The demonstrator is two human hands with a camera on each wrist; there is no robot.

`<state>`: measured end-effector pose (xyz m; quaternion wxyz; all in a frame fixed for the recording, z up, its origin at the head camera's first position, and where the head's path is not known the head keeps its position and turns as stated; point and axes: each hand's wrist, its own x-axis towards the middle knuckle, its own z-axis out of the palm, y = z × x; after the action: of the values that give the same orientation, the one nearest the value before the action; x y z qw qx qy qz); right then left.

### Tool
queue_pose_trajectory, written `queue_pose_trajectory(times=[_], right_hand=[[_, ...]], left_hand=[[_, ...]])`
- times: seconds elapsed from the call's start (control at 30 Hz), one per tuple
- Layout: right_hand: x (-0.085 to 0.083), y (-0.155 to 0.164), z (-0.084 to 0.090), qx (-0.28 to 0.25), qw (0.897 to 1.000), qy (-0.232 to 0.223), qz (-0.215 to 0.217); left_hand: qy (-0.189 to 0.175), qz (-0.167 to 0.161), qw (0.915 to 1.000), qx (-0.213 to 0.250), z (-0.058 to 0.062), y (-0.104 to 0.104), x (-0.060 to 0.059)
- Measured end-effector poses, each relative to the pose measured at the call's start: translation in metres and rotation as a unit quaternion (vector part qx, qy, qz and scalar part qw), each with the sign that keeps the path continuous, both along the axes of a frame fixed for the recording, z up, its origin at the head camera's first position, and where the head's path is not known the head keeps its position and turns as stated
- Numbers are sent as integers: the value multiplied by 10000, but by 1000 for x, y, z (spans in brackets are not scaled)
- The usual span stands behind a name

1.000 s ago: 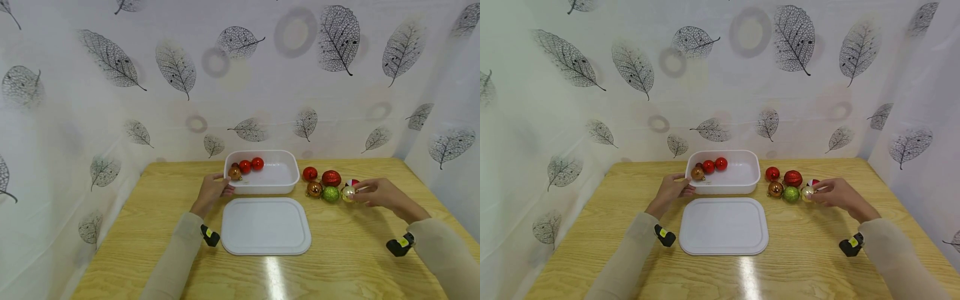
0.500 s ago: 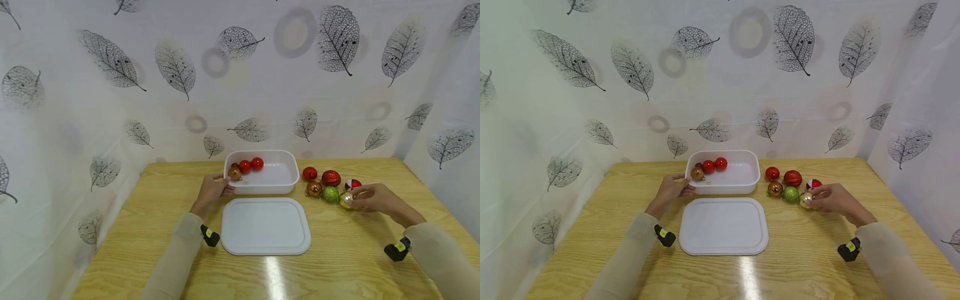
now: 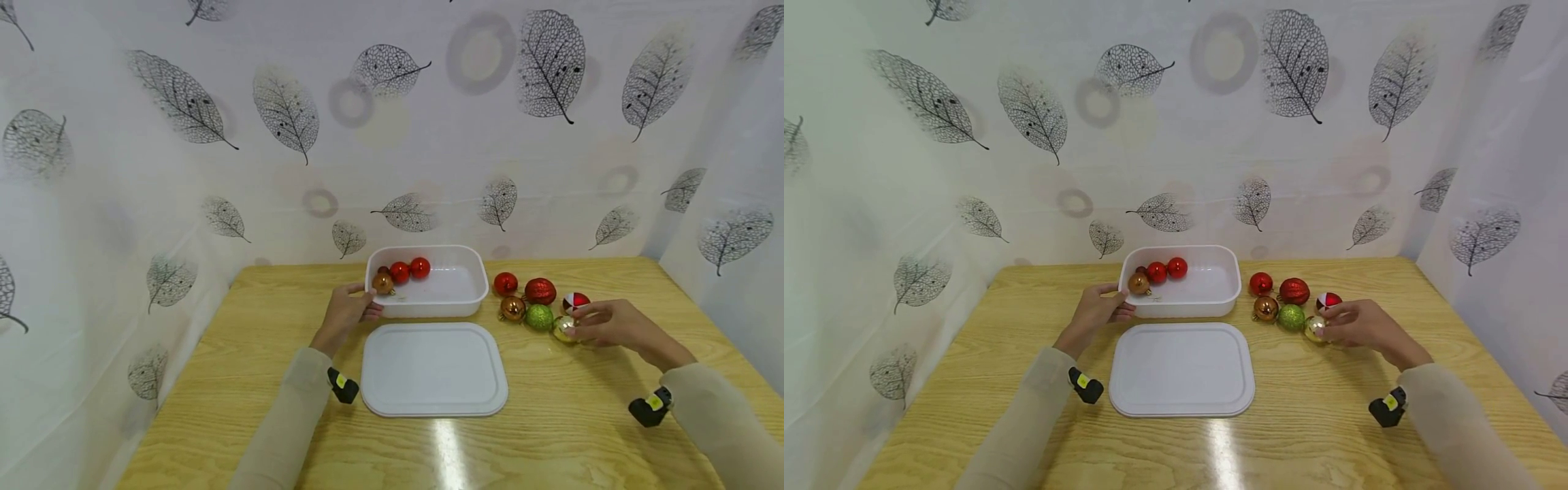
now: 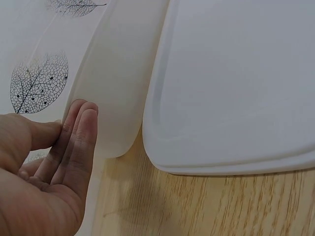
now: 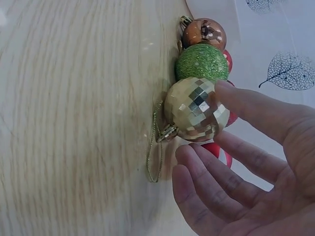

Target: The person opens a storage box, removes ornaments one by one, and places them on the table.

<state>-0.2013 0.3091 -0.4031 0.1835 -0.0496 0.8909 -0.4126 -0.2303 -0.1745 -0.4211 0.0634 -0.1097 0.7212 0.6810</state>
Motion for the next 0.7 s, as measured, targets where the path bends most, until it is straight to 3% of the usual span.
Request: queue_pose_trajectory(times=[0.3, 0.7], right_hand=[[-7, 5, 14, -103, 9998, 165, 91], [-26, -12, 49, 21, 9981, 597, 181]], left_hand=[[-8, -17, 10000, 27, 1, -2, 0], [-75, 23, 9999, -142, 0, 0, 0]])
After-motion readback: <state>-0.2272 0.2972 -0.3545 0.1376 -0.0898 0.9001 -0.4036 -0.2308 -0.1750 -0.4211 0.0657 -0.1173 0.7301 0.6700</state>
